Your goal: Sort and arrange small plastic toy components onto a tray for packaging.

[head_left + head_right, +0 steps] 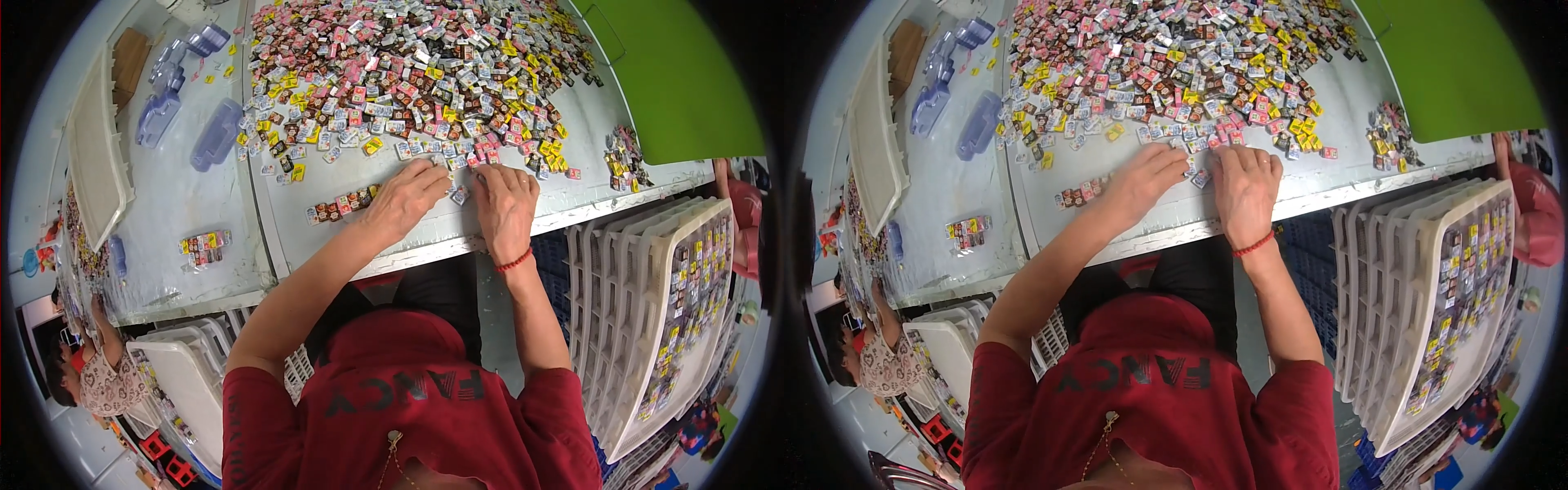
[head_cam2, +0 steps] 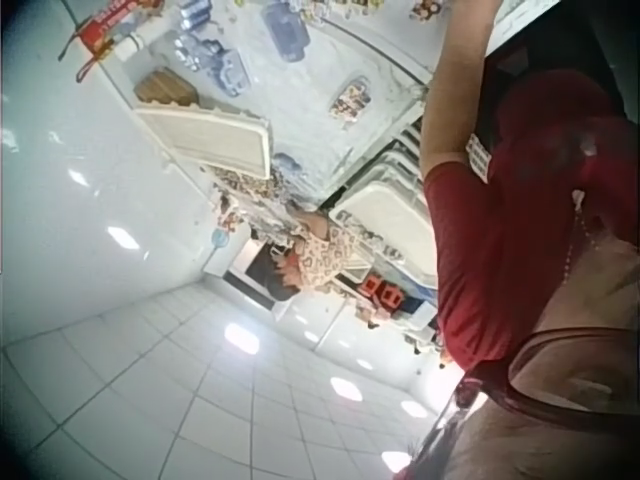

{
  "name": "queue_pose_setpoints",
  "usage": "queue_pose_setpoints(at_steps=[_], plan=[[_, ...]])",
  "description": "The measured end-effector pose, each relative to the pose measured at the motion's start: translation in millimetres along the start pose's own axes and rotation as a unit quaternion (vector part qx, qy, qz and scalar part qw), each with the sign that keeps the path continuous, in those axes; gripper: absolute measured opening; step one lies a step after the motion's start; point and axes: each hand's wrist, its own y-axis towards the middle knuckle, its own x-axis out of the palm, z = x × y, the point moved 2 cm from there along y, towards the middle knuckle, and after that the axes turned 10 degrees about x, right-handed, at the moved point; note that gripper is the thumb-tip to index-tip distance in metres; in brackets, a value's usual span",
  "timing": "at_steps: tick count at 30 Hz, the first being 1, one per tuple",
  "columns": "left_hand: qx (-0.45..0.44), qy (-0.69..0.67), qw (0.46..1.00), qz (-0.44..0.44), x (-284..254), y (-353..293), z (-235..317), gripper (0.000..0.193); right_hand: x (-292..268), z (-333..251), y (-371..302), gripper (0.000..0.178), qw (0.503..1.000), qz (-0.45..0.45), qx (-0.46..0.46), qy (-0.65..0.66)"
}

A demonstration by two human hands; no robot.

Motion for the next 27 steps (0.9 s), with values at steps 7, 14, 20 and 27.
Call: queue_pose_setpoints(at_steps=[7, 14, 20, 27], plan=[[-0.032, 0.027, 0.997, 0.067, 8.8, -3.0, -3.7, 0.021, 14.9, -4.0, 17.5, 0.014, 0.998, -0.012, -0.018, -0.066], [-0.077, 0.008, 0.995, 0.067, 25.7, 2.8, 6.9, 0.021, 12.1, -2.2, 21.6, 0.010, 0.991, -0.009, -0.074, -0.110], [-0.090, 0.008, 0.991, 0.096, 29.0, -1.2, 13.8, 0.021, 16.4, 5.2, 18.7, 0.022, 0.985, -0.015, -0.081, -0.151], [-0.120, -0.015, 0.985, 0.124, 32.3, 0.1, 12.4, 0.020, 14.3, 9.1, 23.5, 0.025, 0.971, -0.075, -0.120, -0.193]])
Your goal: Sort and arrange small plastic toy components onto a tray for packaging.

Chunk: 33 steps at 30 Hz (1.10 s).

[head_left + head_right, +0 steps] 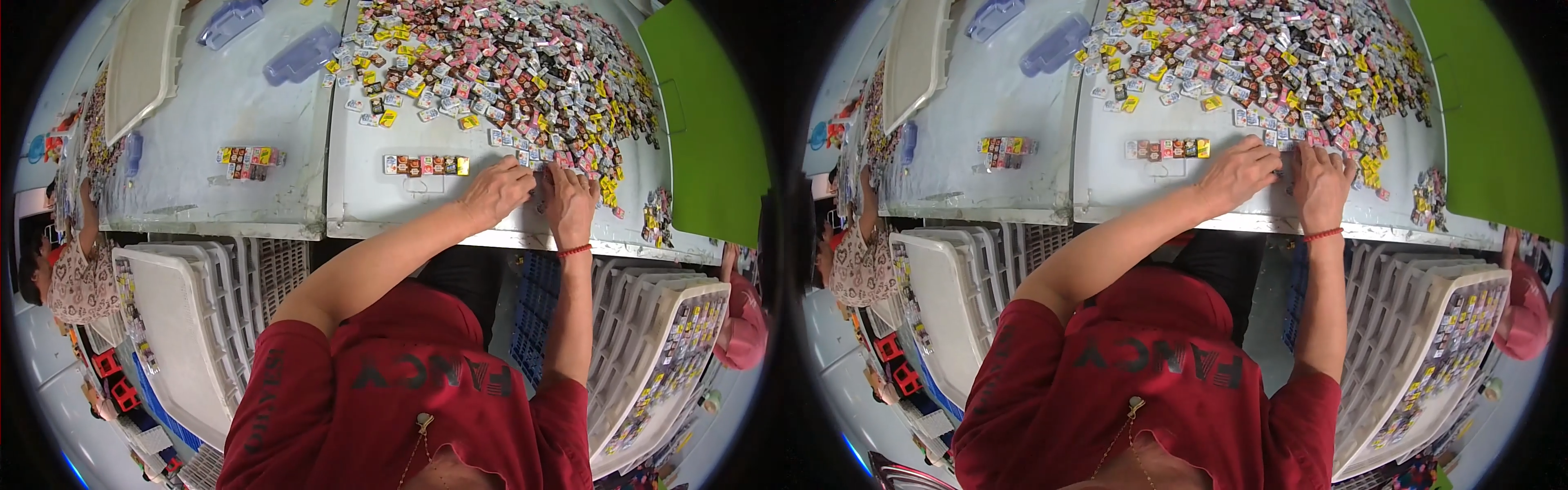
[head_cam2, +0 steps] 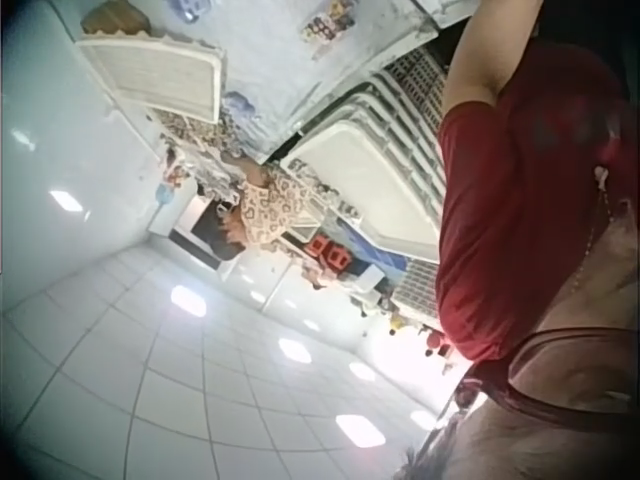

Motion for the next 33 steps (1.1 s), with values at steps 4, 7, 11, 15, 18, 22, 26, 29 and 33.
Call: queue_pose_setpoints(at_steps=[4, 7, 11, 15, 18, 22, 26, 29, 33], plan=[[0.020, -0.007, 0.999, 0.034, -2.1, -1.8, 2.8, 0.017, 1.3, 11.0, 9.5, 0.023, 0.992, -0.073, 0.014, 0.105], [0.015, -0.008, 1.000, 0.003, -19.4, -7.3, 13.4, 0.020, 2.3, 18.3, 14.8, 0.024, 0.990, -0.053, -0.040, 0.127], [0.010, 0.023, 0.999, 0.048, -76.0, -26.3, 22.9, 0.022, 5.8, 19.4, 7.8, 0.026, 0.981, -0.018, -0.088, 0.172], [-0.011, 0.065, 0.997, 0.035, -129.2, -59.0, 18.2, 0.022, -2.2, 11.0, 7.8, 0.023, 0.980, -0.032, -0.072, 0.185], [-0.030, 0.094, 0.995, -0.004, -142.6, -75.9, 10.9, 0.022, -13.9, -12.8, 4.5, 0.017, 0.970, -0.005, -0.122, 0.212], [0.004, 0.109, 0.993, -0.037, -142.6, -71.2, 5.0, 0.020, -24.2, -71.7, 1.4, 0.018, 0.937, -0.063, -0.178, 0.295], [-0.012, 0.082, 0.996, -0.042, -130.1, -79.5, -11.3, 0.019, -6.0, -110.9, 0.3, 0.020, 0.926, -0.058, -0.216, 0.302], [-0.001, 0.089, 0.996, -0.028, -122.4, -87.8, -16.6, 0.019, -2.6, -118.5, -1.3, 0.021, 0.928, -0.029, -0.236, 0.286], [-0.004, 0.083, 0.996, 0.035, -116.4, -96.6, -16.8, 0.020, -4.2, -119.5, -7.3, 0.021, 0.927, -0.013, -0.201, 0.318]])
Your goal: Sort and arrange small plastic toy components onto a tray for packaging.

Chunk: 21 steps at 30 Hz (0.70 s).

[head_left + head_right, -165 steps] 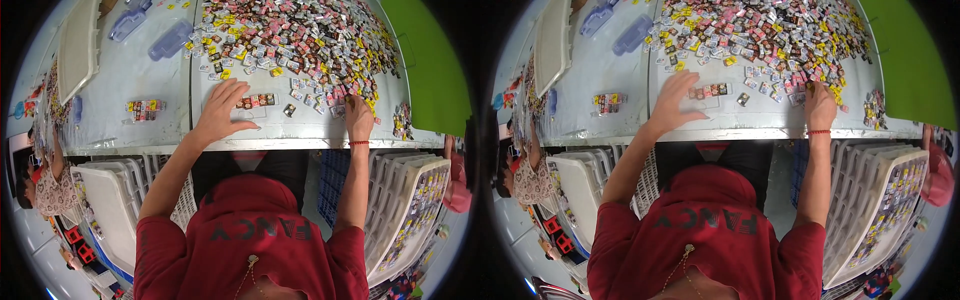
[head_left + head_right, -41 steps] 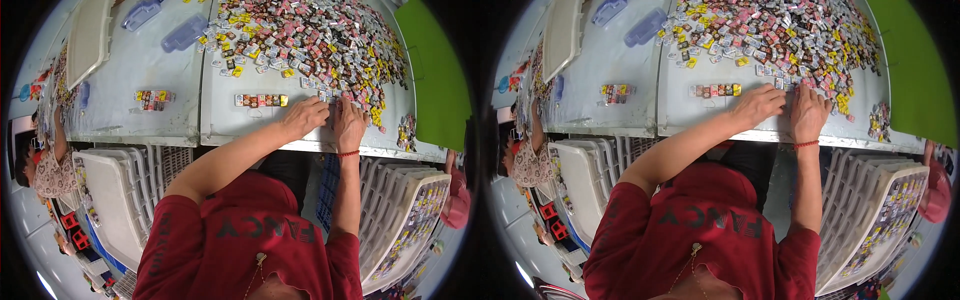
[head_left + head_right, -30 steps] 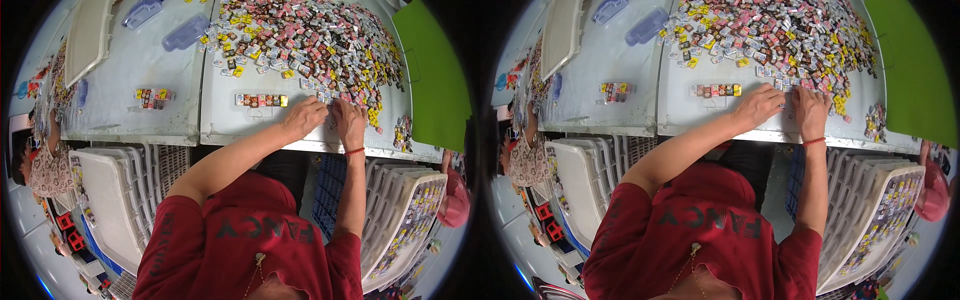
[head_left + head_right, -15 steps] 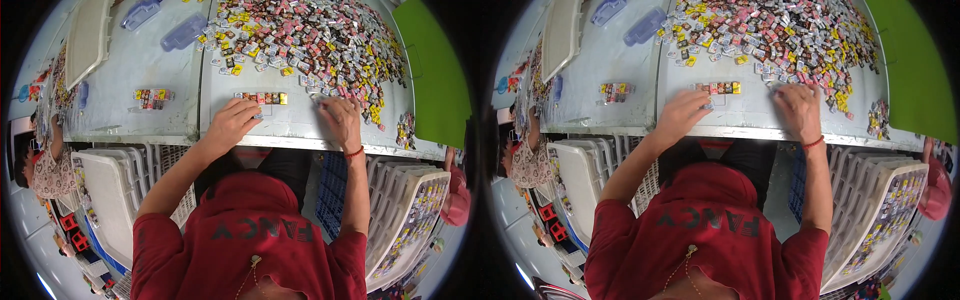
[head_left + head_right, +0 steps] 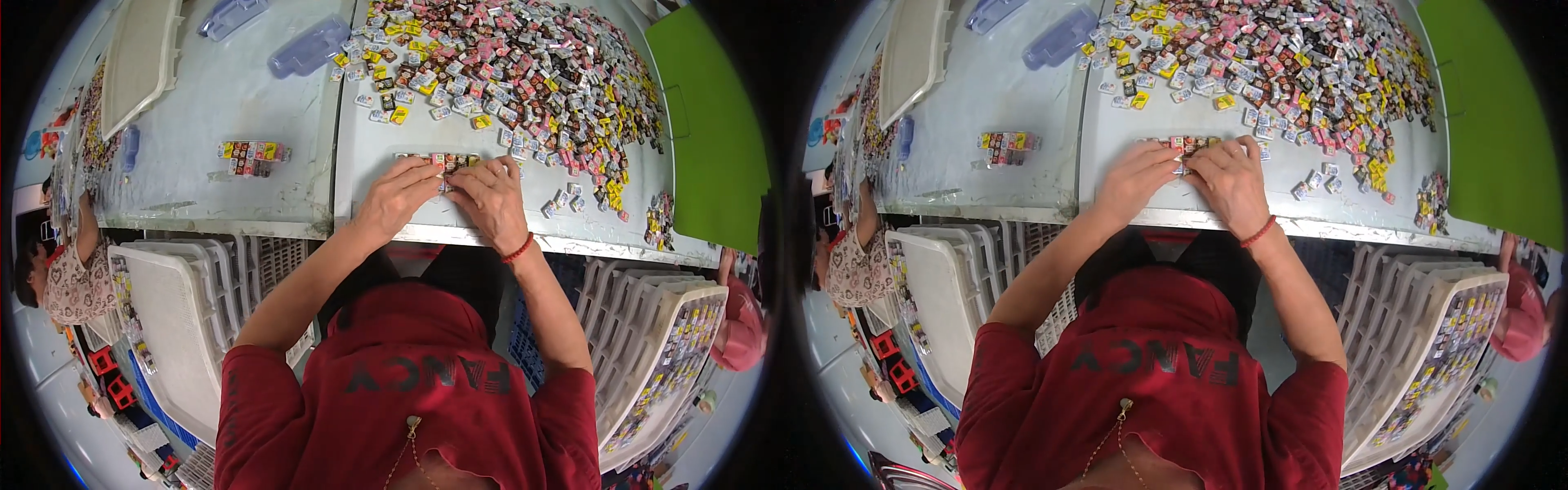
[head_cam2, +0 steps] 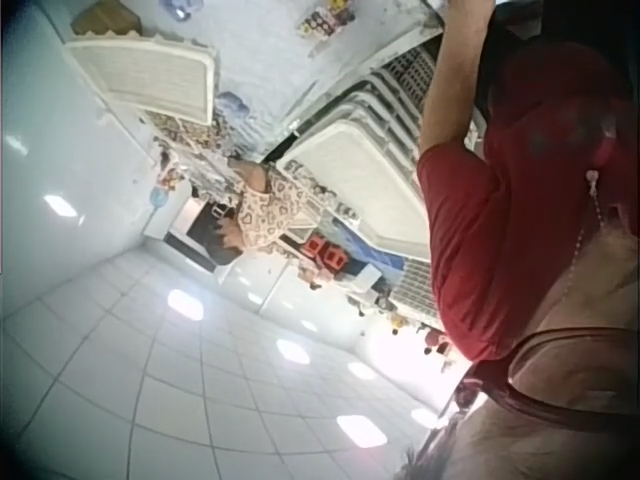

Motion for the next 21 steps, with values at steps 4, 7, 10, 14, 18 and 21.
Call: queue_pose_setpoints(at_steps=[4, 7, 10, 14, 18, 21], plan=[[-0.014, -0.011, 0.999, 0.037, 4.7, -0.9, 1.4, 0.020, 4.2, -2.3, -7.8, 0.021, 0.998, 0.053, 0.013, 0.002], [-0.005, 0.011, 0.999, 0.034, 4.4, -0.6, 0.9, 0.019, 5.9, -2.5, -10.1, 0.021, 0.997, 0.066, 0.030, 0.001], [0.001, 0.044, 0.999, 0.022, 4.2, 1.8, 7.0, 0.020, 9.3, 1.1, -14.1, 0.022, 0.997, 0.050, 0.035, 0.039], [-0.050, 0.004, 0.998, 0.041, 4.6, 1.2, 8.4, 0.025, 7.0, -0.4, -14.8, 0.023, 0.998, 0.045, 0.024, 0.042], [-0.066, 0.002, 0.997, 0.031, 4.5, 5.7, 11.1, 0.022, 8.8, -1.2, -15.8, 0.022, 0.996, 0.060, 0.028, 0.052], [-0.084, 0.001, 0.995, 0.048, 4.7, 3.9, 13.0, 0.021, 8.6, -2.9, -15.4, 0.021, 0.997, 0.063, 0.029, 0.044]])
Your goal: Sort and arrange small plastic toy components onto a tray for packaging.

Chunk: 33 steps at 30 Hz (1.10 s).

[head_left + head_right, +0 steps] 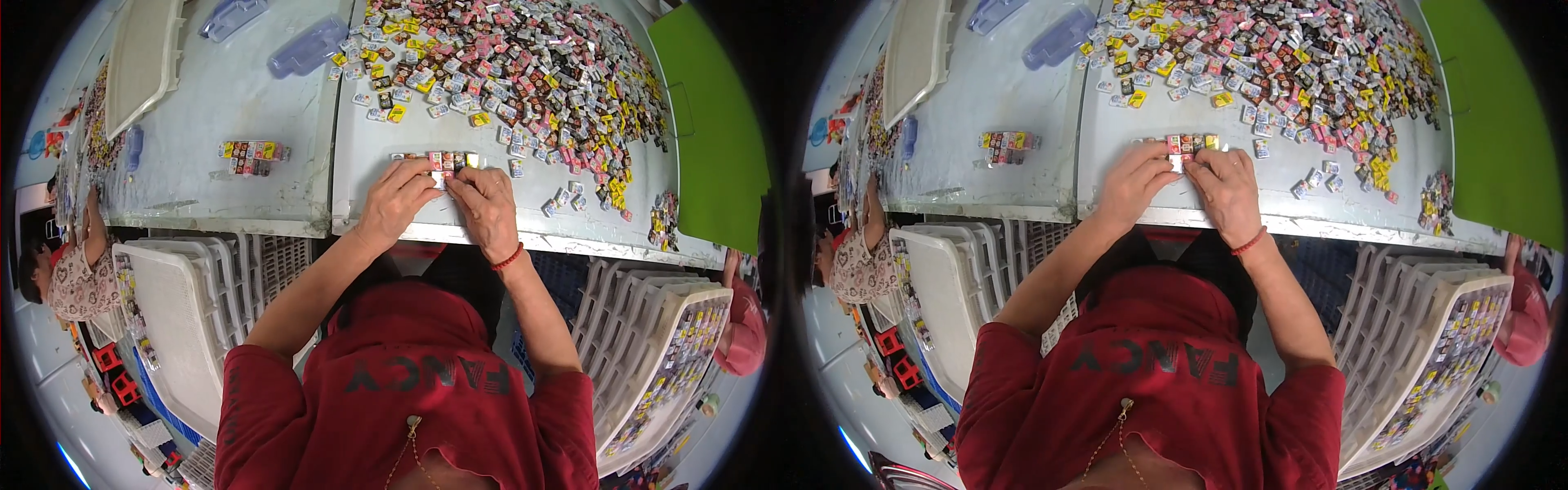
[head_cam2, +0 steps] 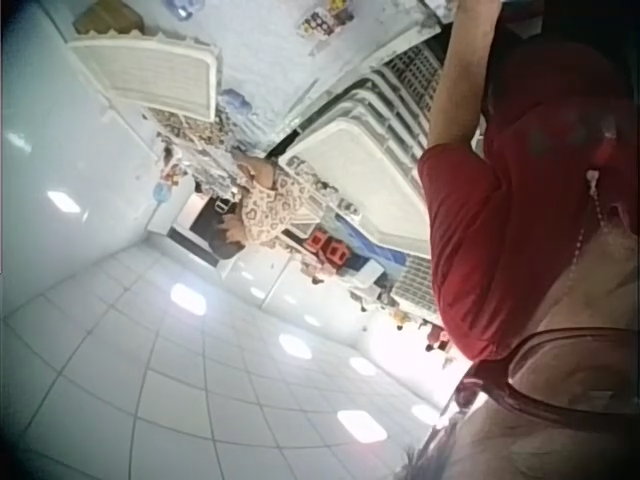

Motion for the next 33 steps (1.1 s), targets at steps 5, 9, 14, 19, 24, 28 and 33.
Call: queue_pose_setpoints(at_steps=[5, 9, 14, 19, 24, 28, 33], plan=[[0.003, -0.010, 1.000, 0.000, -6.0, -8.1, -1.2, 0.021, 0.3, -0.4, -0.2, 0.021, 1.000, 0.006, -0.004, -0.003], [0.040, 0.009, 0.999, -0.018, -11.5, -3.0, 1.9, 0.021, 0.5, -0.3, -0.9, 0.020, 1.000, 0.003, -0.007, -0.014], [0.055, 0.013, 0.998, -0.010, -10.9, -2.9, -0.8, 0.020, 0.1, -2.3, -2.1, 0.020, 1.000, -0.001, -0.006, -0.026], [0.041, -0.011, 0.999, -0.007, -10.3, -3.7, -0.7, 0.021, -0.1, -1.5, -3.3, 0.016, 0.999, 0.030, -0.010, -0.042], [0.051, -0.018, 0.999, 0.005, -8.5, -3.7, -2.6, 0.021, 0.2, -0.3, -4.8, 0.017, 0.999, 0.027, -0.006, -0.037], [0.038, -0.003, 0.999, 0.007, -5.8, -4.0, -0.4, 0.020, -0.7, -1.6, -5.6, 0.026, 0.999, 0.018, -0.002, -0.041], [-0.024, -0.034, 0.999, 0.008, -7.6, -7.3, -7.0, 0.020, 1.6, -6.9, -2.6, 0.030, 0.997, 0.011, 0.003, -0.073]])
